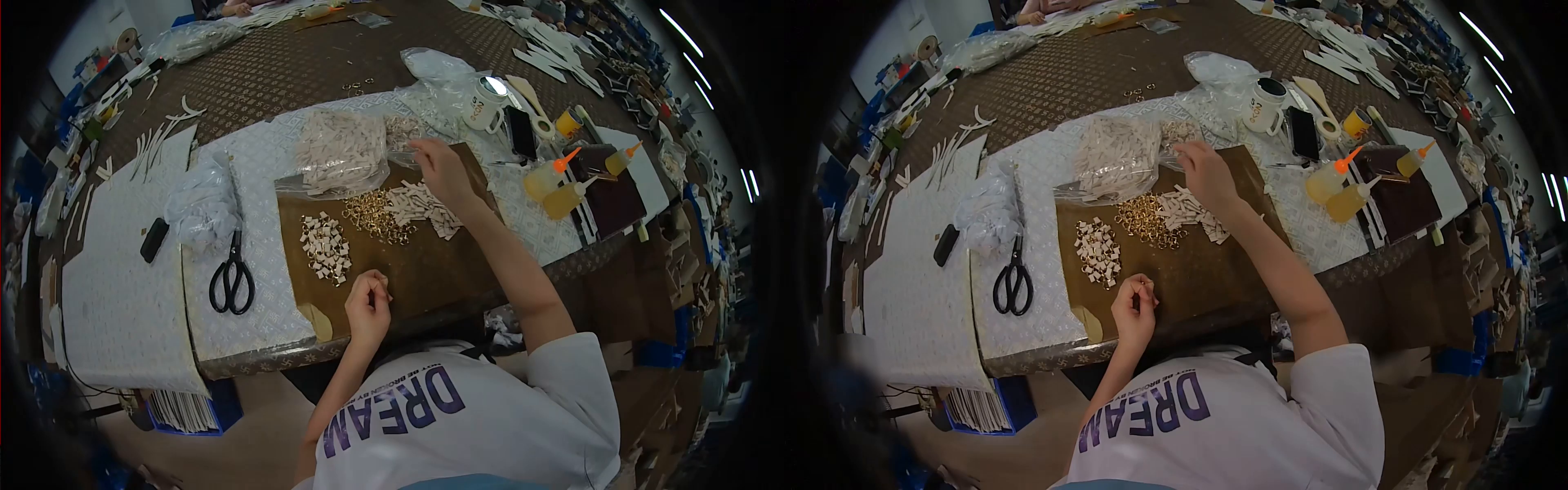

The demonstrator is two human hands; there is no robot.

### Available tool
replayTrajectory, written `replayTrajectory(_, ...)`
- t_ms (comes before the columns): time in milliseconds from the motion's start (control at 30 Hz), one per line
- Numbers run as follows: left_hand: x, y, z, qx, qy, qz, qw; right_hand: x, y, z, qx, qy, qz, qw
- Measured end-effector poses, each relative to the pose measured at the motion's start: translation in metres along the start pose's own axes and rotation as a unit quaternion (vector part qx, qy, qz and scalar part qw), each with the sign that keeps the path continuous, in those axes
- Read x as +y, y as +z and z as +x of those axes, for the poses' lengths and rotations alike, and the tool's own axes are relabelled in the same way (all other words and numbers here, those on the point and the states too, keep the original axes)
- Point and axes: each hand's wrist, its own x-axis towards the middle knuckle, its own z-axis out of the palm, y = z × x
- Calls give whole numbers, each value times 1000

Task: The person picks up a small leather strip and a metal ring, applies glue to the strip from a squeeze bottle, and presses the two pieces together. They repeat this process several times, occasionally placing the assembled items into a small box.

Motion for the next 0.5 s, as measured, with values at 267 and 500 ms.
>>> replayTrajectory(267, 5, 1, -1, 24, 2, 33, 999, -4, 39, 30, -127, 65, -66, 988)
replayTrajectory(500, 8, 0, 0, 8, 4, 43, 999, 0, 32, 13, -4, 58, 35, 998)
